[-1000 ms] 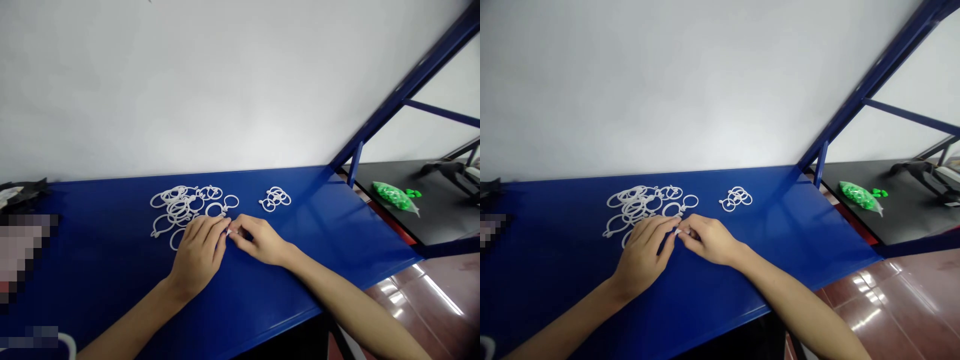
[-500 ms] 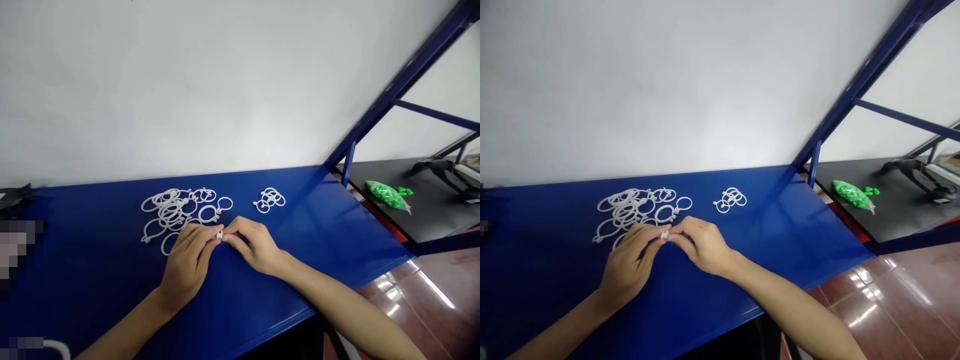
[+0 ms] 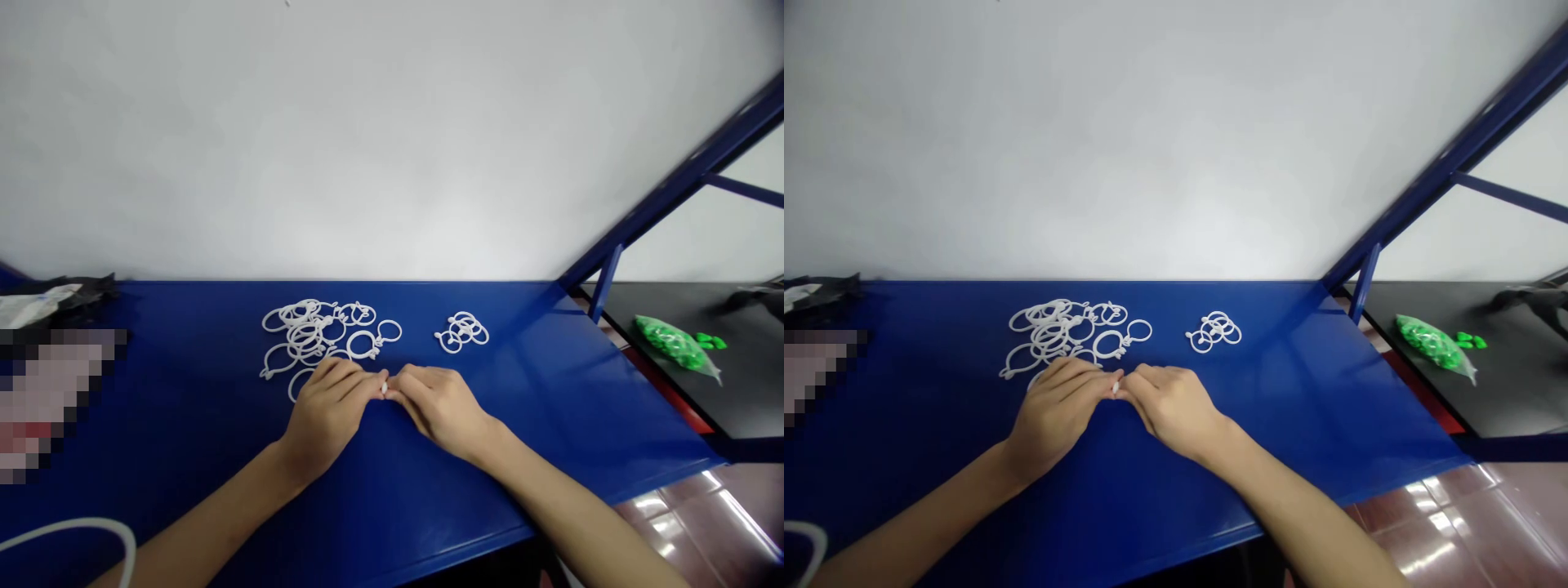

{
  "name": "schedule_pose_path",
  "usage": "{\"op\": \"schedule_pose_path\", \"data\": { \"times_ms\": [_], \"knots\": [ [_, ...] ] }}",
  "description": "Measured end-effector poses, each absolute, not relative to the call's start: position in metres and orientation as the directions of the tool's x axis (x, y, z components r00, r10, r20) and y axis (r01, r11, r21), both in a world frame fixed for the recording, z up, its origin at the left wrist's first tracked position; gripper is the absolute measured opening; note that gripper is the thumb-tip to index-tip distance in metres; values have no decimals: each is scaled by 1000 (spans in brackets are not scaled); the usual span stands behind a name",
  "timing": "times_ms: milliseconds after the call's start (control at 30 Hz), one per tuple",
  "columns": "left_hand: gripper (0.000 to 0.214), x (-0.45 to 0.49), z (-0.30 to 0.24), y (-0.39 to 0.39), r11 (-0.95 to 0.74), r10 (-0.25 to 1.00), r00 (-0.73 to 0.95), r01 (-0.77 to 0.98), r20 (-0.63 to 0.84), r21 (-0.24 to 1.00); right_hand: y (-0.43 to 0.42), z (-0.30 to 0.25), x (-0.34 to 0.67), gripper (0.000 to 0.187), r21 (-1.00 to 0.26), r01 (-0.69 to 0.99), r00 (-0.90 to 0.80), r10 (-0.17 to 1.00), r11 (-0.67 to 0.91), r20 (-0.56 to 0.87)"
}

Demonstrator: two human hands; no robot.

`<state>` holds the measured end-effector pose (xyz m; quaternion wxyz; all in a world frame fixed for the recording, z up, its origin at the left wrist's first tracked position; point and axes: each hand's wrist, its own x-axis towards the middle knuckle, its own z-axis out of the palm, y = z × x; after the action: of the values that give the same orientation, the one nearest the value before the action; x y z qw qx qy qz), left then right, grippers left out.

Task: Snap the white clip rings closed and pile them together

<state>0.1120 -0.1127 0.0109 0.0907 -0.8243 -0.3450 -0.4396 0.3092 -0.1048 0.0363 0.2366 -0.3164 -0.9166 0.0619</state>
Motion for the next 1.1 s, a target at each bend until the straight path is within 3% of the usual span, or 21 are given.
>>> {"op": "schedule_pose_path", "data": {
  "times_ms": [100,200,267,367,567,767,900,1000,1100],
  "knots": [
    [28,114,4,-103,-648,570,414,758,709,79,-95,47,322,28,-162,698,-616,700,698,361],
    [43,119,-4,-99,-604,650,459,795,605,46,-82,57,346,21,-91,941,-281,903,325,324],
    [42,120,-7,-99,-602,681,490,798,545,34,-74,60,364,19,-47,996,-66,965,80,255],
    [41,119,-10,-100,-590,706,511,807,490,9,-65,59,381,19,-28,998,52,987,-49,152],
    [40,114,-9,-99,-583,698,534,810,478,-53,-60,52,381,24,-73,997,25,991,-16,134],
    [45,125,-7,-91,-528,723,525,839,449,-132,-59,55,383,28,-169,982,120,966,-82,228],
    [37,138,-4,-71,-484,759,478,869,443,-108,-57,52,381,27,-246,968,112,954,-42,277],
    [28,146,3,-61,-521,737,494,850,462,-77,-60,49,374,24,-327,939,10,940,109,342],
    [21,146,15,-68,-557,684,480,830,550,-32,-70,44,359,23,-430,809,-205,878,401,432]
  ]
}}
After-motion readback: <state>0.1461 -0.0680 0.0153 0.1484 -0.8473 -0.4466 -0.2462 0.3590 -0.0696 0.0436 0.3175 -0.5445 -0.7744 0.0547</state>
